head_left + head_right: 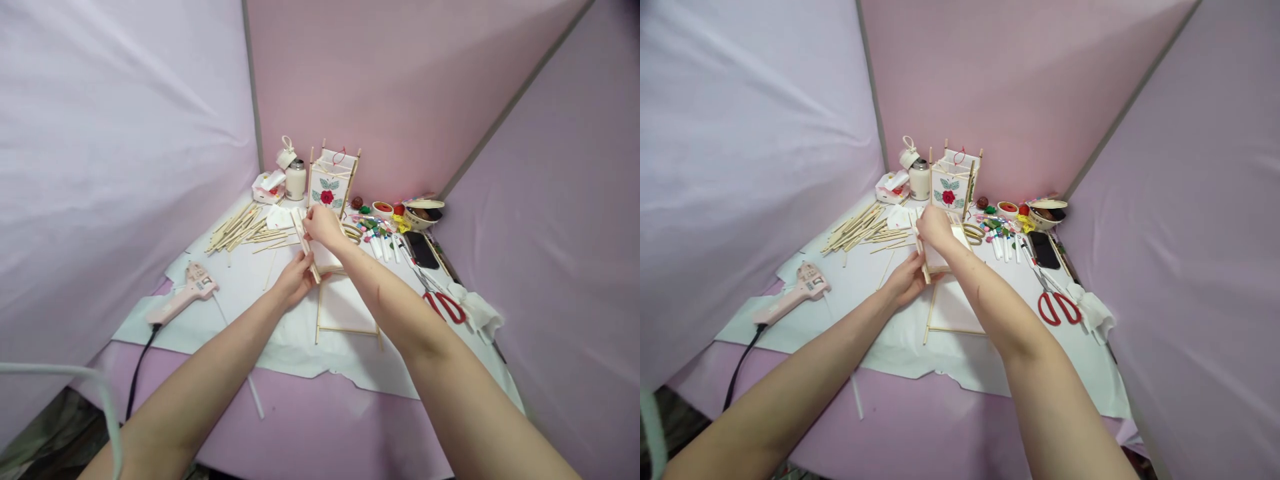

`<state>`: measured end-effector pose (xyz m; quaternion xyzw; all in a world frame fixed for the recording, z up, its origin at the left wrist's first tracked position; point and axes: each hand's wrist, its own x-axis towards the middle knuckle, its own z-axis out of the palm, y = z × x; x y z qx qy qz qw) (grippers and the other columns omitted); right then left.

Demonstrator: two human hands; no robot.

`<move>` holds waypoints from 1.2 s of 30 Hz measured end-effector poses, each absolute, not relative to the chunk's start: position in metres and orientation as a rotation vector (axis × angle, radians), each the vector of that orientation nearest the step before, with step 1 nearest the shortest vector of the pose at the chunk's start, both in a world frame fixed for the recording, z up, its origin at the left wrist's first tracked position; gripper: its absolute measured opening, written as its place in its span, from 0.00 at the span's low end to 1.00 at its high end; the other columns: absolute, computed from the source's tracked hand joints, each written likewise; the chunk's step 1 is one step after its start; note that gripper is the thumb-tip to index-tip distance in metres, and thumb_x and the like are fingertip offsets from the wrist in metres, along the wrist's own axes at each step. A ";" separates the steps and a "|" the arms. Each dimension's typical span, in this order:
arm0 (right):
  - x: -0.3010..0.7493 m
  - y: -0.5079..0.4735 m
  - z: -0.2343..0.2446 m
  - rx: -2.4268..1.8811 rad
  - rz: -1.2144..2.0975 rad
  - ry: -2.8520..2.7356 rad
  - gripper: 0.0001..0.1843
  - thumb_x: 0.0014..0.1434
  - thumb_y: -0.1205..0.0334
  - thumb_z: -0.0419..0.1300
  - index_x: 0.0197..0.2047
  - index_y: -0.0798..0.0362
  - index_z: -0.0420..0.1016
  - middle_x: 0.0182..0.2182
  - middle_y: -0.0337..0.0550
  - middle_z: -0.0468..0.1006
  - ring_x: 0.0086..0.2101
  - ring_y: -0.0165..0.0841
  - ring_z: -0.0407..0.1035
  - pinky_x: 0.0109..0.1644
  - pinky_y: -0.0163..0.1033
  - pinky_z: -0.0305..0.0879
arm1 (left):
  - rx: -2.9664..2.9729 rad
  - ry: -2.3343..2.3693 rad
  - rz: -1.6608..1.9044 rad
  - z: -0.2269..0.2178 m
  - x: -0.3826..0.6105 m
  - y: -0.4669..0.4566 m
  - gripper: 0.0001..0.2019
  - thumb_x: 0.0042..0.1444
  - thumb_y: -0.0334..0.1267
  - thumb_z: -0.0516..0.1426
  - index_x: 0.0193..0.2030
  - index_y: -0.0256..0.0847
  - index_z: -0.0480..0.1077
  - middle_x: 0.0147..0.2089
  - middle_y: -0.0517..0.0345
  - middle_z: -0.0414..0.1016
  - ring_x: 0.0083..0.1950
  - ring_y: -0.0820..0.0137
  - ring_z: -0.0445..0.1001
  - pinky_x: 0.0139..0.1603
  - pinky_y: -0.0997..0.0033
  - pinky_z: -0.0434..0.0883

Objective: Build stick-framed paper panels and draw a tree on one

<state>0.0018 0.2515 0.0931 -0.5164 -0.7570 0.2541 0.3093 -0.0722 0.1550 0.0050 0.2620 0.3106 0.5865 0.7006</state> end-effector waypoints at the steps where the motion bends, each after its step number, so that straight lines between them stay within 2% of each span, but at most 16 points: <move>1: 0.010 0.251 0.090 -1.334 0.723 -1.995 0.04 0.57 0.69 0.59 0.32 0.52 0.72 0.22 0.40 0.77 0.32 0.38 0.78 0.46 0.44 0.74 | 0.589 0.705 1.308 0.004 -0.072 0.155 0.08 0.62 0.35 0.61 0.47 0.41 0.69 0.41 0.56 0.77 0.37 0.69 0.78 0.44 0.58 0.82; 3: 0.036 0.252 0.085 -1.278 0.759 -1.962 0.02 0.60 0.65 0.57 0.35 0.52 0.71 0.28 0.39 0.79 0.31 0.34 0.78 0.44 0.42 0.75 | 0.596 0.724 1.323 0.004 -0.072 0.155 0.11 0.59 0.31 0.62 0.48 0.41 0.70 0.44 0.55 0.78 0.38 0.70 0.78 0.43 0.62 0.82; 5: 0.069 0.253 0.079 -1.241 0.634 -1.775 0.06 0.60 0.60 0.58 0.38 0.52 0.71 0.36 0.44 0.80 0.38 0.37 0.78 0.51 0.47 0.74 | 0.607 0.737 1.344 0.004 -0.073 0.155 0.14 0.58 0.30 0.62 0.50 0.41 0.69 0.49 0.54 0.78 0.41 0.68 0.79 0.42 0.63 0.81; 7: 0.103 0.254 0.072 -1.292 0.543 -1.580 0.15 0.56 0.56 0.62 0.45 0.53 0.71 0.47 0.51 0.78 0.49 0.42 0.74 0.60 0.53 0.67 | 0.657 0.733 1.351 0.007 -0.074 0.154 0.17 0.56 0.31 0.64 0.51 0.43 0.68 0.54 0.53 0.76 0.44 0.67 0.79 0.43 0.62 0.81; 8: 0.118 0.254 0.068 -1.305 0.636 -1.516 0.21 0.54 0.54 0.64 0.49 0.53 0.70 0.51 0.53 0.77 0.53 0.43 0.72 0.62 0.54 0.65 | 0.702 0.726 1.345 0.008 -0.074 0.154 0.18 0.55 0.33 0.65 0.52 0.43 0.68 0.55 0.54 0.75 0.46 0.66 0.78 0.44 0.61 0.81; 9: 0.129 0.254 0.063 -1.289 0.805 -1.500 0.24 0.54 0.52 0.64 0.51 0.52 0.70 0.53 0.53 0.76 0.54 0.43 0.71 0.62 0.54 0.65 | 0.758 0.717 1.333 0.010 -0.075 0.155 0.19 0.55 0.35 0.65 0.52 0.44 0.67 0.56 0.54 0.75 0.47 0.66 0.78 0.45 0.60 0.80; 12: 0.145 0.254 0.053 -1.097 1.105 -1.538 0.24 0.56 0.46 0.62 0.51 0.50 0.71 0.50 0.48 0.80 0.51 0.41 0.74 0.57 0.51 0.71 | 0.988 0.743 1.297 0.018 -0.078 0.164 0.21 0.54 0.40 0.66 0.53 0.45 0.66 0.54 0.56 0.75 0.49 0.64 0.76 0.51 0.57 0.77; 14: 0.143 0.256 0.049 -0.928 1.141 -1.512 0.25 0.56 0.43 0.62 0.50 0.49 0.71 0.50 0.45 0.81 0.51 0.40 0.74 0.58 0.49 0.70 | 1.193 0.830 1.314 0.023 -0.082 0.176 0.19 0.55 0.40 0.64 0.52 0.43 0.66 0.51 0.56 0.75 0.52 0.63 0.74 0.57 0.56 0.73; 16: 0.137 0.258 0.045 -0.860 1.076 -1.477 0.25 0.56 0.42 0.62 0.51 0.48 0.71 0.52 0.44 0.80 0.53 0.39 0.73 0.59 0.47 0.69 | 1.392 0.946 1.373 0.027 -0.086 0.189 0.18 0.55 0.38 0.62 0.51 0.40 0.65 0.52 0.53 0.74 0.58 0.61 0.71 0.62 0.56 0.68; 21: 0.123 0.257 0.024 -0.998 1.032 -1.573 0.23 0.59 0.53 0.57 0.57 0.52 0.67 0.57 0.48 0.77 0.56 0.38 0.71 0.59 0.44 0.69 | 1.495 1.226 1.442 0.021 -0.089 0.204 0.21 0.52 0.33 0.60 0.53 0.40 0.62 0.54 0.49 0.71 0.59 0.58 0.69 0.65 0.56 0.63; 24: 0.118 0.255 0.012 -1.015 1.025 -1.579 0.24 0.59 0.59 0.55 0.59 0.53 0.65 0.58 0.49 0.76 0.56 0.37 0.71 0.59 0.44 0.69 | 1.497 1.320 1.435 0.014 -0.085 0.203 0.18 0.53 0.32 0.59 0.50 0.40 0.64 0.52 0.49 0.72 0.58 0.57 0.69 0.66 0.54 0.61; 31: 0.110 0.253 0.014 -1.047 0.971 -1.596 0.27 0.60 0.62 0.52 0.62 0.54 0.60 0.60 0.50 0.74 0.57 0.35 0.70 0.61 0.42 0.66 | 1.488 1.398 1.439 0.013 -0.075 0.207 0.14 0.58 0.34 0.57 0.51 0.40 0.64 0.53 0.47 0.73 0.59 0.58 0.70 0.66 0.56 0.61; 36: 0.113 0.255 0.011 -1.095 0.912 -1.647 0.27 0.59 0.65 0.50 0.62 0.54 0.61 0.60 0.49 0.73 0.58 0.35 0.68 0.64 0.43 0.63 | 1.521 1.472 1.392 0.011 -0.080 0.207 0.13 0.58 0.36 0.57 0.50 0.40 0.66 0.52 0.44 0.75 0.57 0.54 0.71 0.65 0.52 0.62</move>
